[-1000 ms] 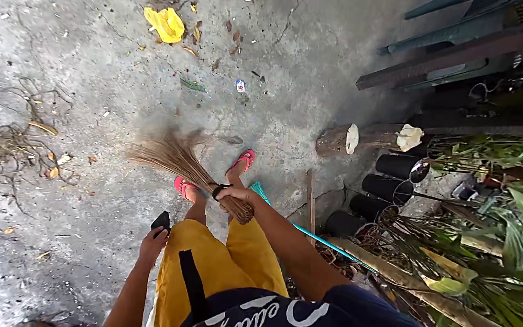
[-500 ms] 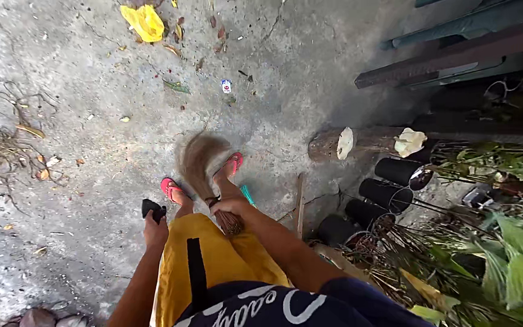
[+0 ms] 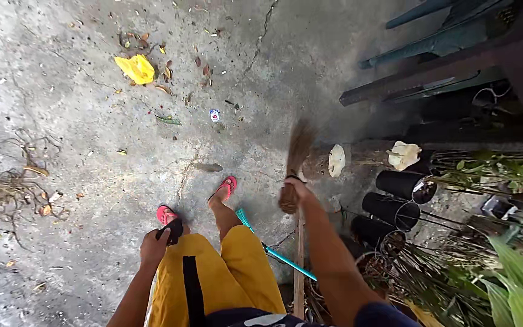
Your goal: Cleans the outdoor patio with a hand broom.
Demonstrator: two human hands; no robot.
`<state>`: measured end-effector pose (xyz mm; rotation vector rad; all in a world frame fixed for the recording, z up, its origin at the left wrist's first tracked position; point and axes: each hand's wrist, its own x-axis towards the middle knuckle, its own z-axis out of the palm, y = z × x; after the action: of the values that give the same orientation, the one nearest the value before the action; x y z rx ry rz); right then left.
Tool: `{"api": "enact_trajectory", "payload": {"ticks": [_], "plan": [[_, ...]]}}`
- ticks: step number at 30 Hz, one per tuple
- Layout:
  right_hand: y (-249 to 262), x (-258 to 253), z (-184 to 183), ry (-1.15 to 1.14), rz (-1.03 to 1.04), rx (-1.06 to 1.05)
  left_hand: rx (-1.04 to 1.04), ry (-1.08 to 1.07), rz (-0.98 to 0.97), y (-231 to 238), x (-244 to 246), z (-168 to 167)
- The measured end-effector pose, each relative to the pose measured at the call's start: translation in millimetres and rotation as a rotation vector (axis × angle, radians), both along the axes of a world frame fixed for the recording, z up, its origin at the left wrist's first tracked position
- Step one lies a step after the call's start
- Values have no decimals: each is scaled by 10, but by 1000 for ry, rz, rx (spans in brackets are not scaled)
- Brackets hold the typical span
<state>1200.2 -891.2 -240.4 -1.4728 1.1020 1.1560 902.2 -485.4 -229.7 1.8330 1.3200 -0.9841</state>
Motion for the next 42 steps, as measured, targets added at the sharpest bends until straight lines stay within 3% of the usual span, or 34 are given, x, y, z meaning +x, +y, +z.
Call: {"api": "enact_trajectory", "payload": {"ticks": [4,7,9,12,17,21,23,24,26,29,31,34,37,42], "plan": [[1216,-517,-430,153,621,391,118,-38,2,36,158,99],[1641,-725,-520,282,770,585,125,-6,99,82,344,169],[1544,-544,-304,304,749,630,140,-34,131,161,455,187],[949,-33,254,208,745,590,116,-57,72,281,580,120],[-129,734,757,26,428,250,67,6,104,370,738,-108],[-155,1368,324,1,98,-61,40,92,284,338,876,-274],[153,1477,-55,18,40,-67,5,117,429,318,991,-285],[404,1441,-209,46,103,-19,-17,115,486,320,1064,-276],[1071,1186,-329,140,418,119,-52,79,567,364,1244,-192],[1931,1006,-195,317,896,363,-182,-43,728,470,1620,-34],[2100,1138,32,368,998,527,-235,-117,868,606,1851,60],[1781,1535,473,320,1028,626,-168,-256,894,826,2137,99],[1121,1908,965,170,999,545,-7,-404,863,1007,2349,115],[-379,2535,1483,46,369,199,134,-502,862,1121,2775,80]]}}
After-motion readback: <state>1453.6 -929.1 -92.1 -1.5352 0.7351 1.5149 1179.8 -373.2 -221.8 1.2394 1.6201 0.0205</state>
